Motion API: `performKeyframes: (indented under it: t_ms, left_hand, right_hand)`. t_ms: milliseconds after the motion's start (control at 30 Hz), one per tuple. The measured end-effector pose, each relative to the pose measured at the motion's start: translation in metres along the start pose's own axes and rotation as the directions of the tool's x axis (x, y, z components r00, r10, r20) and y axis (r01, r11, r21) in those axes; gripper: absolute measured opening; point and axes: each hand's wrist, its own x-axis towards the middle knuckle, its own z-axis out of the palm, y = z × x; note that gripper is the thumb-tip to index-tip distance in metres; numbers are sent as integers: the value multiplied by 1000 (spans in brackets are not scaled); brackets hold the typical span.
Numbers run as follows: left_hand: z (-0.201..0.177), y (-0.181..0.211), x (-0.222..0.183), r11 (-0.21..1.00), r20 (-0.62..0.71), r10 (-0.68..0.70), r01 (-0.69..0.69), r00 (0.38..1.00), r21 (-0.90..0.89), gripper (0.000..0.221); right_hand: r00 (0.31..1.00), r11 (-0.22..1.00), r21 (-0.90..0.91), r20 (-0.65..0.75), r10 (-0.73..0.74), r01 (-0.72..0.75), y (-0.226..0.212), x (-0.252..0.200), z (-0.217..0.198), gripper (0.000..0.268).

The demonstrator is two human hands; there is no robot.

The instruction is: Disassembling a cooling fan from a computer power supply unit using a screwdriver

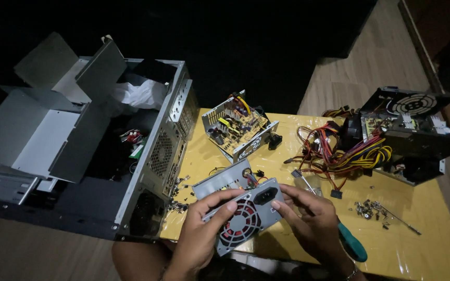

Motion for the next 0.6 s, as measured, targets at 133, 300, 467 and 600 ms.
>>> performKeyframes:
  t_ms: [133, 300, 467, 600]
  left_hand:
    - [0, -3, 0, 1000, 19, 2, -2, 1000, -23, 35]
    - [4, 6, -6, 994, 0, -29, 29, 1000, 108, 40]
    - [-1, -5, -2, 958, 25, 115, -117, 993, 261, 37]
    - [-5, -14, 2, 852, 122, 333, -354, 935, 385, 35]
  right_hand:
    - [1000, 998, 68, 6, -11, 10, -4, 0, 0, 37]
    - [989, 989, -40, 7, -145, 145, 1, 0, -2, 37]
    - [998, 996, -62, 0, -68, 68, -4, 0, -2, 34]
    - [987, 967, -226, -83, -139, 118, 16, -3, 1, 31]
